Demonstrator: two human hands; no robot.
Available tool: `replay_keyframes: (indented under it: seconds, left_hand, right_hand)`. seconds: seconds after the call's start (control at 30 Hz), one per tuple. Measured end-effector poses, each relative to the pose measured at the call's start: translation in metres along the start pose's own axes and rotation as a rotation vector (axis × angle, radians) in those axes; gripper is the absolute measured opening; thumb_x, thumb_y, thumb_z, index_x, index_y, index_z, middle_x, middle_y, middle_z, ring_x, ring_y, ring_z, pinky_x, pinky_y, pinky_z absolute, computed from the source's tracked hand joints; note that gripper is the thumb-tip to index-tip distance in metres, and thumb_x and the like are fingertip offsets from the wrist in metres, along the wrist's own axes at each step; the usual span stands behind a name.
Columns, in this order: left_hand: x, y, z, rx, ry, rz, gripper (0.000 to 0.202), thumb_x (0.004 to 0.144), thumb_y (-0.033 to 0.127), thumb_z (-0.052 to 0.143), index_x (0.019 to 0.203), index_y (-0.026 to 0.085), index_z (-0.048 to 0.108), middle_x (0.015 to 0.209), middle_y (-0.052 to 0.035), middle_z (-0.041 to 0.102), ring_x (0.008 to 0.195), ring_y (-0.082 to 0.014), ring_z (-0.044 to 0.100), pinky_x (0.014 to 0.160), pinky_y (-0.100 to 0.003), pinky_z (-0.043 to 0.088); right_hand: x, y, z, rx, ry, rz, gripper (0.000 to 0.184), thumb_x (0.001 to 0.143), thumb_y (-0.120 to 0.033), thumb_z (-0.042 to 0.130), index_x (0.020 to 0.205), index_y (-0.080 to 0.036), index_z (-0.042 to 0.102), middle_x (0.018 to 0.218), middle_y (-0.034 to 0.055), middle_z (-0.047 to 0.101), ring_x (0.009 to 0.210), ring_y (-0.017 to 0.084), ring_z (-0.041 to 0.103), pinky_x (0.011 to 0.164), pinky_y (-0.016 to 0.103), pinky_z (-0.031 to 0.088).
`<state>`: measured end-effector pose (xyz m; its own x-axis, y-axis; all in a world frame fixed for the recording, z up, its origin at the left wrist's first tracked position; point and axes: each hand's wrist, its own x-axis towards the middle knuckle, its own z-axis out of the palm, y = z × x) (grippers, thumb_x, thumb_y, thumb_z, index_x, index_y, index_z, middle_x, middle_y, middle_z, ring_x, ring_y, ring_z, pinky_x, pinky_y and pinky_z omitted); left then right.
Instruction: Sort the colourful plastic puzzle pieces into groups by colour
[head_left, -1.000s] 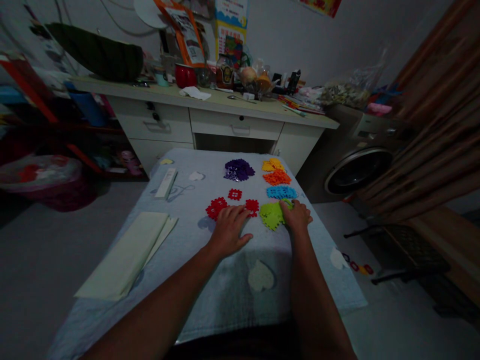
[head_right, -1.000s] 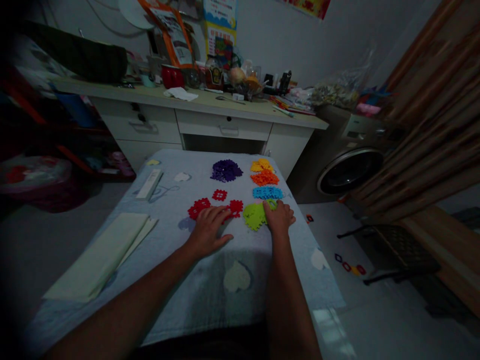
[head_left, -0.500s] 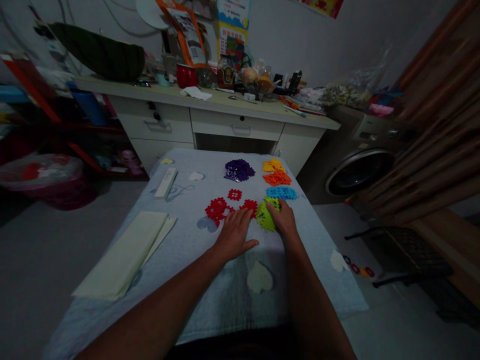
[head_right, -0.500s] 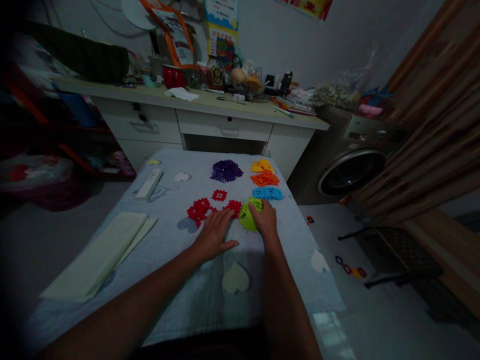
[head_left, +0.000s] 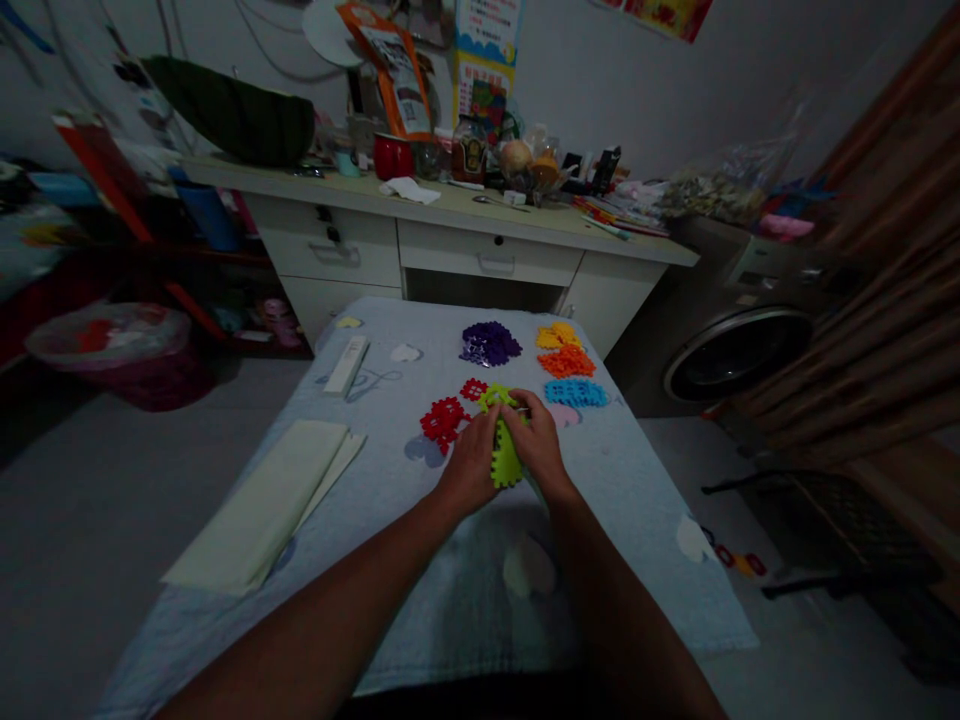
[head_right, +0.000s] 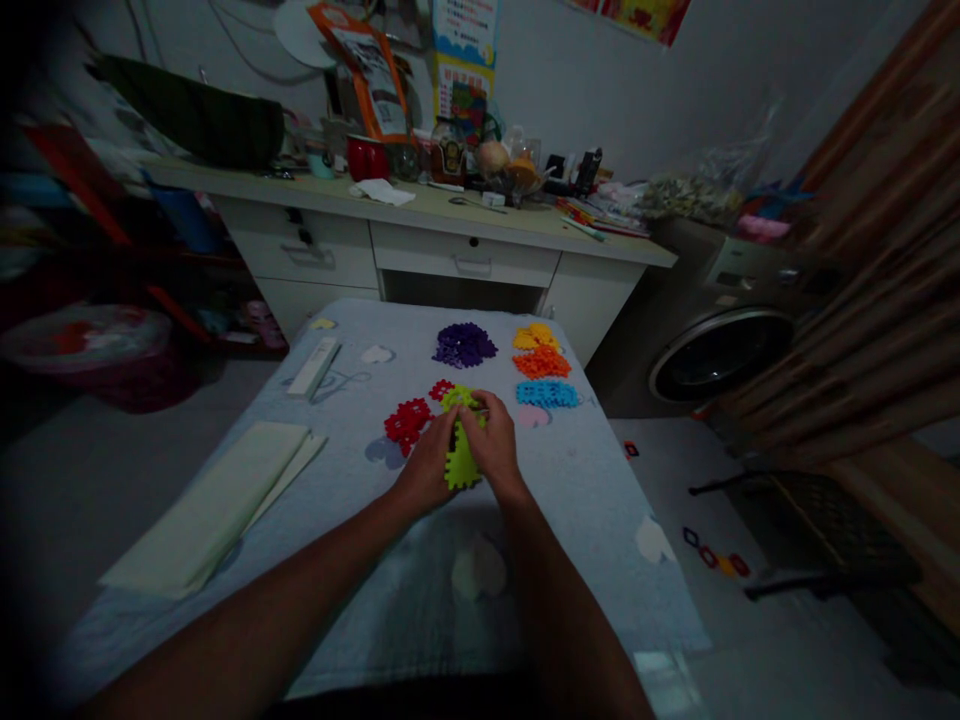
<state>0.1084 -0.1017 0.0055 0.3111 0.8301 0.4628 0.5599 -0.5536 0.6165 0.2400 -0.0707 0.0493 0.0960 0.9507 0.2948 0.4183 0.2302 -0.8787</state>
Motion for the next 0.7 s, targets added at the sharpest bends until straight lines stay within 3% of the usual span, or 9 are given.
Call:
replay_keyframes:
  seconds: [0.23, 0.4, 0.53, 0.7]
  left_hand:
    - [0.007, 0.002, -0.022, -0.086, 0.193, -0.133, 0.083, 0.077, 0.024, 0.066, 0.149, 0.020, 0.023, 0.144, -0.0155, 0.043, 0.134, -0.0285, 0.043, 0.110, -0.047, 0.039]
    - [0.014, -0.013, -0.050, -0.022, 0.321, -0.216, 0.051, 0.078, 0.021, 0.060, 0.128, 0.021, 0.051, 0.123, -0.0102, 0.053, 0.117, -0.0249, 0.053, 0.102, -0.040, 0.045]
    - [0.016, -0.029, -0.065, 0.080, 0.349, -0.335, 0.041, 0.078, 0.028, 0.062, 0.118, 0.022, 0.059, 0.114, -0.0089, 0.055, 0.111, -0.0268, 0.055, 0.099, -0.043, 0.045]
    - [0.014, -0.040, -0.064, 0.216, 0.362, -0.440, 0.033, 0.080, 0.029, 0.058, 0.112, 0.024, 0.064, 0.124, -0.0102, 0.052, 0.119, -0.0299, 0.049, 0.104, -0.049, 0.038]
  right_hand:
    - [0.028, -0.026, 0.019, 0.083, -0.100, -0.069, 0.030, 0.085, -0.032, 0.051, 0.110, -0.021, 0.063, 0.107, 0.0047, 0.068, 0.091, 0.018, 0.062, 0.088, 0.032, 0.050]
    - [0.047, -0.014, 0.024, 0.184, -0.159, -0.031, 0.032, 0.078, -0.025, 0.051, 0.108, -0.020, 0.063, 0.098, 0.0038, 0.069, 0.086, 0.018, 0.063, 0.083, 0.032, 0.052]
    - [0.045, 0.004, 0.019, 0.029, -0.117, -0.043, 0.026, 0.078, -0.024, 0.050, 0.100, -0.019, 0.065, 0.094, 0.0046, 0.066, 0.089, 0.019, 0.062, 0.086, 0.034, 0.051]
    - [0.031, 0.016, 0.018, -0.336, -0.168, -0.139, 0.037, 0.077, -0.028, 0.062, 0.114, -0.021, 0.065, 0.122, 0.0095, 0.058, 0.116, 0.026, 0.051, 0.103, 0.043, 0.040]
